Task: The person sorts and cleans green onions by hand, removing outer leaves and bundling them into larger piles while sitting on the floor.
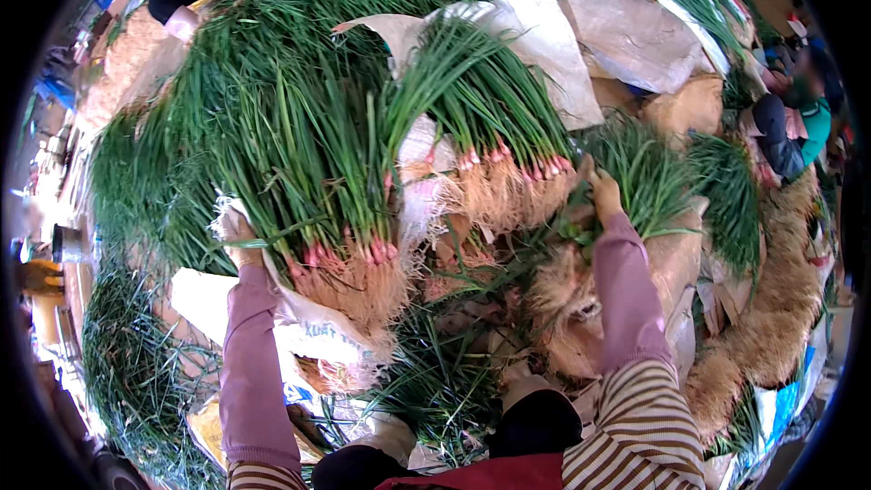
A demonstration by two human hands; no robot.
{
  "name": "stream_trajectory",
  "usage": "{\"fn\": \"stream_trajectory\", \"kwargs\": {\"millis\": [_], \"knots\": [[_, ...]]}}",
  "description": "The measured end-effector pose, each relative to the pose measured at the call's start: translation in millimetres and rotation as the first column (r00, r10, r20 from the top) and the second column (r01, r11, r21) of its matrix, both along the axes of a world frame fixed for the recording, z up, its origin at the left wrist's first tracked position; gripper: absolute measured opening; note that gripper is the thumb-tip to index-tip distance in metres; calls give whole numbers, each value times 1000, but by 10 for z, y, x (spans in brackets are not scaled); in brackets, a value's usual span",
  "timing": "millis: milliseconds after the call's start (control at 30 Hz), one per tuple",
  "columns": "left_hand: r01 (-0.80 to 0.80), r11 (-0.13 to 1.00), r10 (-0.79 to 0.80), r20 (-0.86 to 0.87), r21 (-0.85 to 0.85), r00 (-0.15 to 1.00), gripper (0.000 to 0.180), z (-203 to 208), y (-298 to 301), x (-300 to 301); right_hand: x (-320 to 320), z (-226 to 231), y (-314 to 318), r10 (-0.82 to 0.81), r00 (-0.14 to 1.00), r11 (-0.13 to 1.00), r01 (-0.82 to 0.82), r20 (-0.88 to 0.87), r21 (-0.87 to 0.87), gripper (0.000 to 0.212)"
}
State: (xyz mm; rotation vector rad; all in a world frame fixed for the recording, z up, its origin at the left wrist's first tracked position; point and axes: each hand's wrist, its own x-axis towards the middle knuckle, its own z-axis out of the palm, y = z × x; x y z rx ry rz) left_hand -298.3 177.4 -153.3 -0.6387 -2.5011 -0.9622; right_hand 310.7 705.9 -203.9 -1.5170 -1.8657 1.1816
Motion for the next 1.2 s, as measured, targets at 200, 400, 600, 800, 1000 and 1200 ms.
{"fn": "stream_trajectory", "kwargs": {"millis": [200, 400, 600, 800, 1000, 1200], "knots": [[-336, 924, 287, -247, -184, 925, 52, 1305, -219, 508, -747, 586, -284, -9, 995, 960, 37, 102, -277, 44], [523, 753, -596, 75, 400, 800, 45, 2315, 1489, 2034, -1180, 88, 616, 25, 990, 726, -113, 138, 678, 22], [248, 824, -562, 792, 510, 238, 51, 1289, 2570, 2537, -1907, -312, 878, -101, 697, 669, -481, 710, 567, 17], [191, 853, -472, 874, 487, -117, 31, 685, 3667, 2605, -738, -1436, 1608, -112, 894, 978, 23, 435, 205, 21], [307, 911, -273, 960, 277, -55, 28, 295, 3660, 2672, -804, -1306, 1153, 82, 861, 901, -279, -501, -332, 58], [388, 814, -422, 899, 433, -118, 44, 312, 3773, 2769, -1254, -347, 985, 54, 942, 716, -268, -331, -645, 62]]}}
